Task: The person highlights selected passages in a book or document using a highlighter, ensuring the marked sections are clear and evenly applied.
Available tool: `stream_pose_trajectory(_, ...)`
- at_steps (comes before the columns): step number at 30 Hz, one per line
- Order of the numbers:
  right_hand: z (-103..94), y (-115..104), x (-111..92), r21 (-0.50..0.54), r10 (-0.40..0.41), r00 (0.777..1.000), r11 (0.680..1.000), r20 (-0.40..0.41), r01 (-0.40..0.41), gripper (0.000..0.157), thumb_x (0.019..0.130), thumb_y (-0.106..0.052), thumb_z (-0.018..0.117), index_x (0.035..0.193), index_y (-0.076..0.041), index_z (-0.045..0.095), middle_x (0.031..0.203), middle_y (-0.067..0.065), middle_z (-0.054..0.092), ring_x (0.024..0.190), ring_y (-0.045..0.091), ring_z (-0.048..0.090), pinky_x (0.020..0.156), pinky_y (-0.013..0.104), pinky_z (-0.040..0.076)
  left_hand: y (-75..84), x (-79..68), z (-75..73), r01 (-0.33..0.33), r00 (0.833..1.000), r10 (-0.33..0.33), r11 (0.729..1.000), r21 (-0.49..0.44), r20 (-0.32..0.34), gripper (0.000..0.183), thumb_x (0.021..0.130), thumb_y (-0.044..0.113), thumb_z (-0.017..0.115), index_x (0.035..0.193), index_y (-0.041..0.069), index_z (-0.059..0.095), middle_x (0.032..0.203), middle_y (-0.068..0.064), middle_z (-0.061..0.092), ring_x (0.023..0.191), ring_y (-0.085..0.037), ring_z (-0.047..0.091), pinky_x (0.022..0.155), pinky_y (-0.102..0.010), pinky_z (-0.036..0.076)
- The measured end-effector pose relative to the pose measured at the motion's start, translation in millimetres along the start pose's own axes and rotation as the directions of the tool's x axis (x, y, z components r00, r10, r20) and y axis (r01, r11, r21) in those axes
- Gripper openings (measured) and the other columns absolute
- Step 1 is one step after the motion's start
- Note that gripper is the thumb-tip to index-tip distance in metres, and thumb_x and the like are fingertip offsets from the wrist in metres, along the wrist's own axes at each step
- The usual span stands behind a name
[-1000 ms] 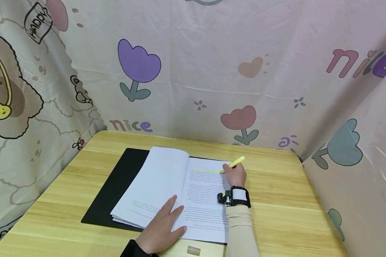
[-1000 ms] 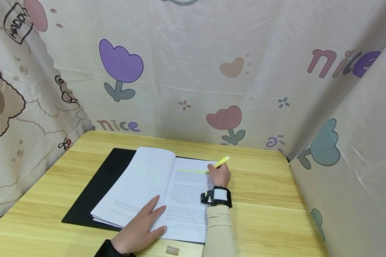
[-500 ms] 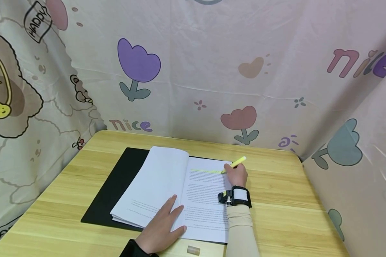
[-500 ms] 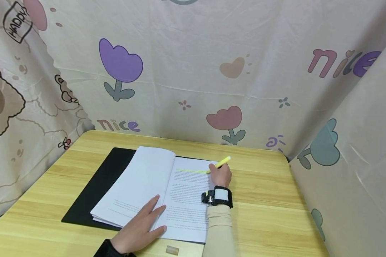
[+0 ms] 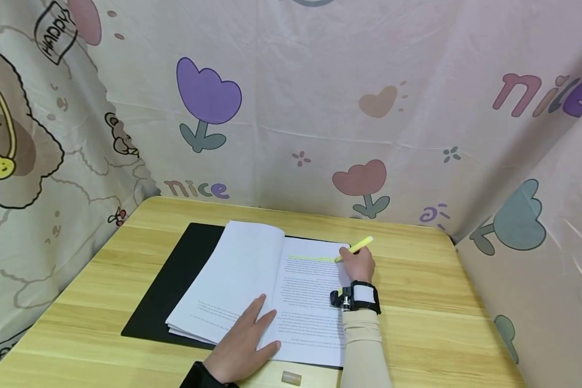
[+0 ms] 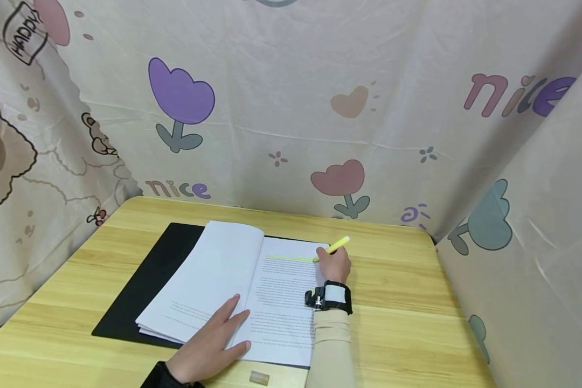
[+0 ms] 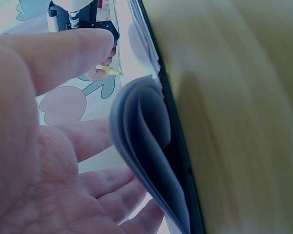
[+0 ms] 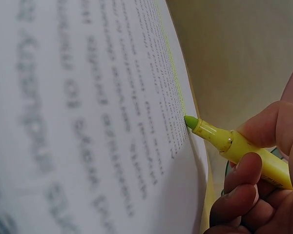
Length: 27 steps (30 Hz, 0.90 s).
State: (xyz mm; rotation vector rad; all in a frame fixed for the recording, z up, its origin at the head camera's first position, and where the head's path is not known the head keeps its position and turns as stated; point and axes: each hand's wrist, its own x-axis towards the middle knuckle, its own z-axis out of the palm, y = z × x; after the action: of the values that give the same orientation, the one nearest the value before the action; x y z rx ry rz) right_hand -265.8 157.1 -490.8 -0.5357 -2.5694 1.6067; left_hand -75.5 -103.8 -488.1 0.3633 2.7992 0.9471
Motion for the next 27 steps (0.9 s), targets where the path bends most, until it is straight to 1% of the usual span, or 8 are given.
stream_pose_trajectory(6, 0.5, 1, 0, 0.002, -0.001, 1.0, 1.0, -0.007, 0.001, 0.032, 0.098, -0.028, 0.065, 0.112, 0.0, 0.062, 0.107, 0.019, 0.062, 0.094, 0.032, 0.055, 0.077, 0.038, 0.042, -1.5, -0.4, -0.6, -0.002, 1.0, 0.002, 1.0, -0.007, 0.0, 0.067, 0.095, 0.04, 0.073, 0.146, 0.0, 0.056, 0.168, -0.022, 0.025, 0.152, -0.043, 0.027, 0.117, -0.066, 0.031)
stream_pose_trajectory(13, -1.3, 0, -1, 0.011, -0.005, 1.0, 1.0, 0.006, 0.005, 0.032, 0.098, -0.029, 0.064, 0.11, 0.0, 0.062, 0.106, 0.019, 0.062, 0.093, 0.031, 0.055, 0.076, 0.037, 0.042, -2.2, -1.0, -1.1, -0.007, 1.0, 0.007, 1.0, -0.019, 0.001, 0.067, 0.095, 0.04, 0.072, 0.146, 0.0, 0.055, 0.168, -0.022, 0.025, 0.152, -0.044, 0.026, 0.116, -0.067, 0.03)
stream_pose_trajectory(17, -0.7, 0, 0, 0.058, -0.01, 1.0, 0.998, 0.002, 0.01, 0.034, 0.098, -0.034, 0.064, 0.107, -0.002, 0.062, 0.101, 0.016, 0.06, 0.09, 0.029, 0.054, 0.074, 0.035, 0.04, -1.8, -1.0, -1.5, -0.016, 1.0, 0.016, 1.0, -0.015, -0.004, 0.067, 0.095, 0.04, 0.072, 0.146, -0.001, 0.056, 0.167, -0.023, 0.025, 0.152, -0.044, 0.027, 0.116, -0.066, 0.031)
stream_pose_trajectory(20, 4.3, 0, 0, 0.109, -0.017, 1.0, 0.994, 0.004, 0.016, 0.037, 0.097, -0.036, 0.064, 0.109, -0.001, 0.062, 0.104, 0.017, 0.059, 0.092, 0.029, 0.054, 0.076, 0.035, 0.04, -1.5, -0.6, -1.3, -0.01, 1.0, 0.01, 1.0, -0.015, 0.0, 0.067, 0.095, 0.041, 0.072, 0.146, 0.0, 0.056, 0.168, -0.022, 0.025, 0.153, -0.043, 0.026, 0.117, -0.066, 0.031)
stream_pose_trajectory(23, 13.4, 0, 0, 0.159, -0.034, 0.999, 0.987, 0.013, 0.032, 0.038, 0.096, -0.034, 0.064, 0.112, 0.0, 0.062, 0.109, 0.017, 0.061, 0.098, 0.029, 0.055, 0.082, 0.036, 0.042, -1.8, -0.2, -0.5, -0.008, 1.0, 0.008, 1.0, -0.015, 0.003, 0.068, 0.096, 0.042, 0.071, 0.147, 0.0, 0.056, 0.168, -0.022, 0.024, 0.153, -0.043, 0.026, 0.116, -0.066, 0.031)
stream_pose_trajectory(26, 24.1, -2, -1, 0.198, -0.053, 0.998, 0.979, 0.026, 0.046, 0.033, 0.095, -0.031, 0.065, 0.108, -0.001, 0.063, 0.104, 0.015, 0.061, 0.095, 0.027, 0.055, 0.08, 0.036, 0.043, -1.9, 0.0, -0.5, -0.014, 1.0, 0.014, 1.0, -0.009, -0.001, 0.068, 0.096, 0.042, 0.071, 0.146, 0.0, 0.056, 0.167, -0.022, 0.025, 0.152, -0.043, 0.027, 0.116, -0.066, 0.031)
stream_pose_trajectory(27, 27.4, -2, -1, 0.211, -0.053, 0.998, 0.977, 0.037, 0.044, 0.031, 0.094, -0.03, 0.066, 0.106, -0.002, 0.063, 0.099, 0.012, 0.06, 0.09, 0.025, 0.055, 0.076, 0.034, 0.044, -1.7, 0.1, -0.9, -0.013, 1.0, 0.013, 1.0, -0.008, -0.001, 0.067, 0.096, 0.041, 0.072, 0.146, 0.0, 0.056, 0.167, -0.022, 0.025, 0.152, -0.043, 0.027, 0.116, -0.066, 0.031)
